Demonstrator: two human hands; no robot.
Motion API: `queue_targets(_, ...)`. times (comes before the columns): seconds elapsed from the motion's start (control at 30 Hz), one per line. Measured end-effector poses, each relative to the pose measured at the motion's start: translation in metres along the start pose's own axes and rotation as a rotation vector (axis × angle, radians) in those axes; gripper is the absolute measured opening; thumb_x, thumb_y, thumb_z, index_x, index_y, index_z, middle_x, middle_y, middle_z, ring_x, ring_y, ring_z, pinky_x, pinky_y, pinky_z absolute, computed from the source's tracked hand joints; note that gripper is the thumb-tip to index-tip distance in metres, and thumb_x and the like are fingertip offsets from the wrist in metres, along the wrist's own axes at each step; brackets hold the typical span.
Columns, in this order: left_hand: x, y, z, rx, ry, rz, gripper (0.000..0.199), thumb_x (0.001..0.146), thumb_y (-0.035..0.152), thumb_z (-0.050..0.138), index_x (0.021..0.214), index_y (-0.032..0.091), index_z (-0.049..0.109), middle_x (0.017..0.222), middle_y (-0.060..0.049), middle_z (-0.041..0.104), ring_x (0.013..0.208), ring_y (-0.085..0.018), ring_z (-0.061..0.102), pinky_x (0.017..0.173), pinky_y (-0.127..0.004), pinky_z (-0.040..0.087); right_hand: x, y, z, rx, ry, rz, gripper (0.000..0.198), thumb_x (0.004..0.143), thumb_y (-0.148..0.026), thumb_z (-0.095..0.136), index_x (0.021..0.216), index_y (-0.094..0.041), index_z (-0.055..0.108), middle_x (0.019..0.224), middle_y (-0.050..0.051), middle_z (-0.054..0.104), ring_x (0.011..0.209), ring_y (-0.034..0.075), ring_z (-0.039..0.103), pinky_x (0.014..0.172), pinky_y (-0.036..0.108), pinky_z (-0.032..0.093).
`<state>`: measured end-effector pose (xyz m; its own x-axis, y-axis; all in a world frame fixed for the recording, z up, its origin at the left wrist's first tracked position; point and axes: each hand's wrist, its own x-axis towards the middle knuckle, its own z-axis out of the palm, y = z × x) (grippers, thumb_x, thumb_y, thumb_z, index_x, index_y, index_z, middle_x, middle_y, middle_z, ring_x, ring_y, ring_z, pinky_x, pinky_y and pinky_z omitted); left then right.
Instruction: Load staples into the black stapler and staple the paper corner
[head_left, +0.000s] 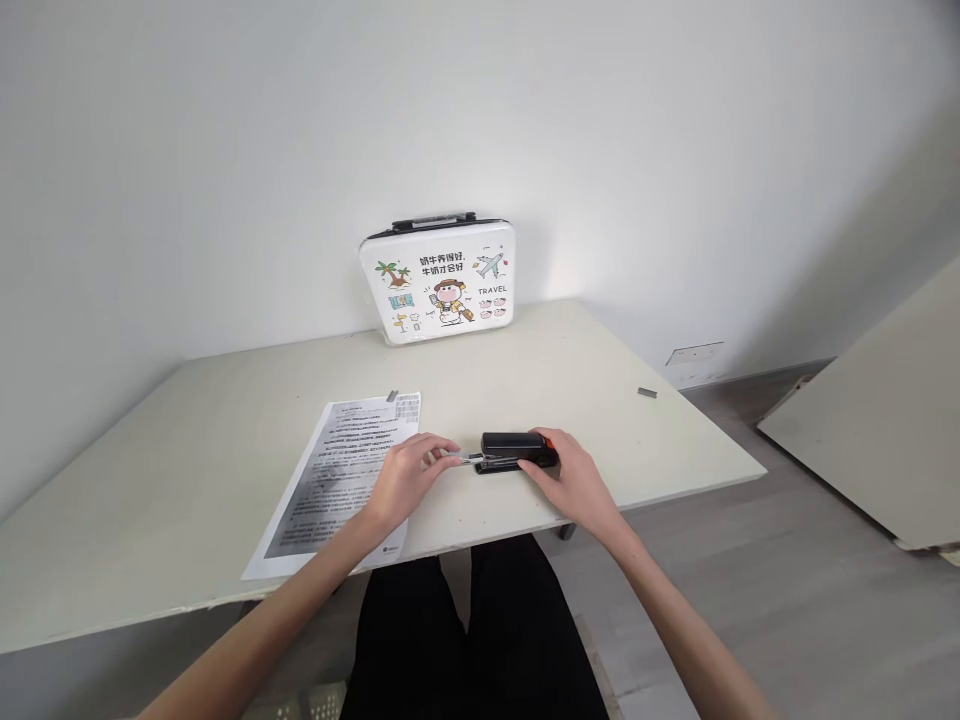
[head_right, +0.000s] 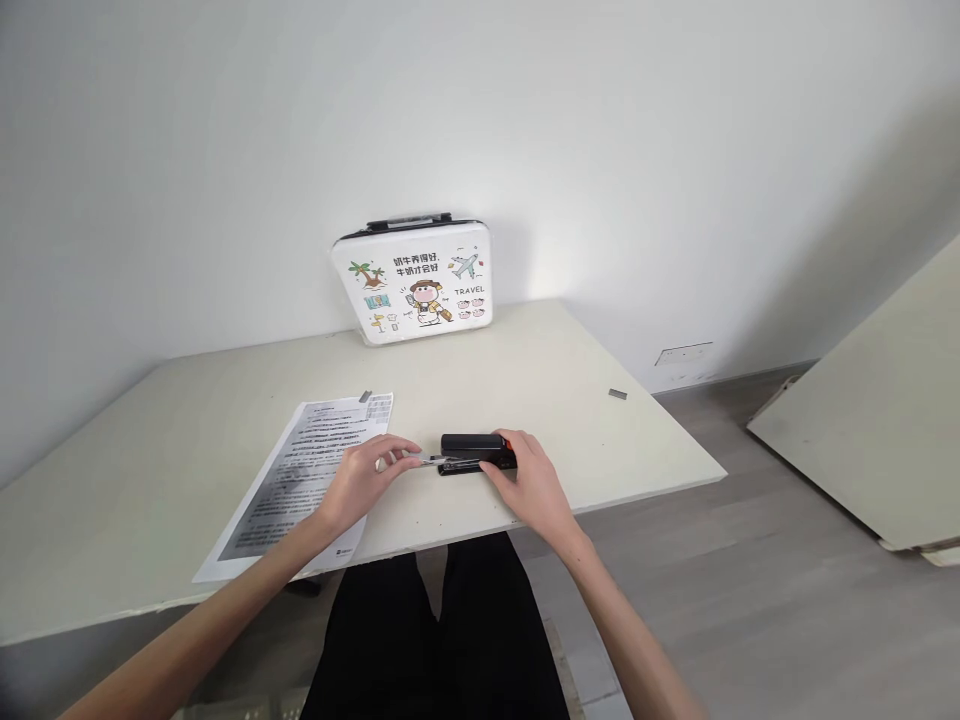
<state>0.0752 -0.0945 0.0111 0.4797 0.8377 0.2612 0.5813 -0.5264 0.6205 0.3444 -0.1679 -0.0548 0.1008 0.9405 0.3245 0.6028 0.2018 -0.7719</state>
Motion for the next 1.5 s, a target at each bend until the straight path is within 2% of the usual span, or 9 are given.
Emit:
queue_targets(0.37,-0.002,-0.003,0.002,0.041,-0.012,-0.027,0.031,0.097,0.054,0.062,0.096,0.026,0.075,0.095,-0.002,0.077,0.085,-0.021,0.07,0.077,-0.033,0.053,0.0,-0.003,-0.001,0.001,0.013,-0.005,0.034,0.099,-0.046,0.059,0.127,-0.027,0.056,0.126,0.01,0.068,0.118,0.03,0.064,0.101,0.049,0.055)
queue_targets(0.73,0.002,-0.001,0.007,0.149,-0.065,-0.021,0.027,0.097,0.051,0.065,0.097,0.027,0.077,0.092,-0.002,0.078,0.08,-0.021,0.069,0.077,-0.033,0.053,0.0,0.0,-0.001,-0.016,0.016,-0.009,0.035,0.099,-0.048,0.059,0.128,-0.028,0.057,0.127,0.01,0.068,0.118,0.03,0.065,0.099,0.049,0.056)
queue_targets(0.93,-0.001,-0.01,0.0,0.098,-0.06,-0.027,0.028,0.091,0.051,0.071,0.103,0.028,0.08,0.093,-0.003,0.078,0.083,-0.022,0.071,0.082,-0.033,0.056,0.0,0.0,-0.003,0.008,0.015,-0.016,0.04,0.098,-0.049,0.06,0.132,-0.028,0.057,0.129,0.01,0.068,0.119,0.03,0.065,0.101,0.047,0.055)
queue_targets(1.03,-0.004,-0.016,-0.012,-0.007,-0.153,-0.032,0.028,0.09,0.051,0.072,0.106,0.029,0.081,0.098,-0.003,0.08,0.085,-0.021,0.073,0.083,-0.033,0.057,0.0,-0.001,-0.006,0.054,0.001,-0.014,0.041,0.1,-0.052,0.059,0.133,-0.028,0.06,0.132,0.009,0.068,0.12,0.029,0.066,0.1,0.045,0.056)
queue_targets(1.13,-0.003,-0.017,-0.019,-0.121,-0.289,-0.028,0.026,0.088,0.051,0.076,0.102,0.03,0.083,0.096,-0.003,0.08,0.085,-0.021,0.074,0.078,-0.031,0.056,0.001,-0.003,-0.012,0.103,-0.055,-0.007,0.037,0.101,-0.053,0.057,0.129,-0.029,0.063,0.131,0.007,0.07,0.117,0.028,0.067,0.096,0.042,0.057)
queue_targets(1.3,0.019,-0.014,-0.002,-0.273,-0.363,0.129,0.032,0.083,0.054,0.082,0.098,0.026,0.082,0.097,-0.006,0.08,0.089,-0.022,0.074,0.085,-0.034,0.057,0.004,-0.007,-0.02,0.122,-0.114,-0.034,0.034,0.1,-0.05,0.059,0.126,-0.029,0.066,0.129,0.006,0.073,0.114,0.027,0.069,0.094,0.04,0.059)
queue_targets(1.37,0.032,-0.014,0.009,-0.256,-0.385,0.201,0.035,0.081,0.057,0.083,0.096,0.025,0.08,0.097,-0.006,0.079,0.093,-0.023,0.072,0.087,-0.034,0.056,0.004,-0.008,-0.021,0.107,-0.111,-0.042,0.034,0.1,-0.05,0.058,0.127,-0.029,0.066,0.129,0.007,0.073,0.114,0.027,0.069,0.096,0.041,0.059)
queue_targets(1.5,0.048,-0.018,0.025,-0.206,-0.421,0.303,0.039,0.085,0.06,0.079,0.096,0.023,0.075,0.093,-0.005,0.075,0.091,-0.023,0.068,0.082,-0.033,0.054,0.003,-0.009,-0.02,0.105,-0.108,-0.053,0.037,0.102,-0.051,0.056,0.13,-0.029,0.065,0.133,0.008,0.071,0.118,0.029,0.068,0.101,0.043,0.058)
